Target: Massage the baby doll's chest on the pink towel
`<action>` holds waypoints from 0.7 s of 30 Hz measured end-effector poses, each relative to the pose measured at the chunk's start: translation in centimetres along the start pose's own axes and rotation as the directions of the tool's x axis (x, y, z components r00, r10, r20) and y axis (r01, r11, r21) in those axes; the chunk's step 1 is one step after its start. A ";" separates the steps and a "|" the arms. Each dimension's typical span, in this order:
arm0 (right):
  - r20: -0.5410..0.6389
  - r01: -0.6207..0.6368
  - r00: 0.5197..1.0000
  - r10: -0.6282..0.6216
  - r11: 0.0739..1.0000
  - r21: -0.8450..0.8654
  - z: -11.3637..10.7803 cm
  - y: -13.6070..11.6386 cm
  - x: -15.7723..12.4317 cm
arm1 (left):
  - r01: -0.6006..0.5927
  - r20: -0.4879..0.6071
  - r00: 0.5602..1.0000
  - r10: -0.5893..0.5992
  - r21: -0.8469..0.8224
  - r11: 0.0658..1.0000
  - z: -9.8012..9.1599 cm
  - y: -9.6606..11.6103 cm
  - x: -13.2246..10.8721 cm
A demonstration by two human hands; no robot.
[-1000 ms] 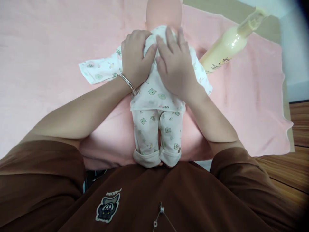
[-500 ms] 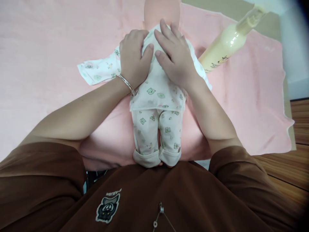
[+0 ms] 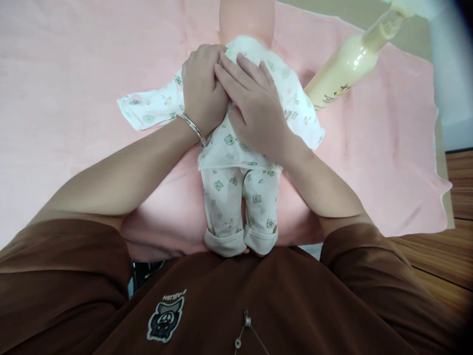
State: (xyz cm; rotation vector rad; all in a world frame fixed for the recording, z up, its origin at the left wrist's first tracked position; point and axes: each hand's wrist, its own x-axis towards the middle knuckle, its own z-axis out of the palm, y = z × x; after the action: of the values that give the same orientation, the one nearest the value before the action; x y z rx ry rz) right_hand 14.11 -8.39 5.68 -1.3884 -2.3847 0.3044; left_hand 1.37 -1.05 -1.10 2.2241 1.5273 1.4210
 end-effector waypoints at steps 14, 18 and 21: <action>-0.086 -0.034 0.996 0.006 0.947 -0.321 0.0 0.8 0.1 | 0.180 0.219 0.961 -0.168 -0.034 0.983 -1.7 0.3 1.2; -0.077 -0.040 0.997 0.018 0.955 -0.295 0.2 0.5 0.0 | 0.197 0.201 0.962 -0.185 -0.043 0.979 -1.8 0.0 1.3; -0.087 -0.066 0.995 0.046 0.969 -0.240 0.1 0.4 -0.1 | 0.182 0.188 0.969 -0.161 -0.099 0.978 -1.6 -0.5 1.0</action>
State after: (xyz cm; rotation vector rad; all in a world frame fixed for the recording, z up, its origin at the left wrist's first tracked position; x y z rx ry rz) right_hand 14.46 -8.22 5.45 -1.5441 -2.3810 -0.0322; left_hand -0.05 -0.68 0.20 2.0350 1.4963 1.1928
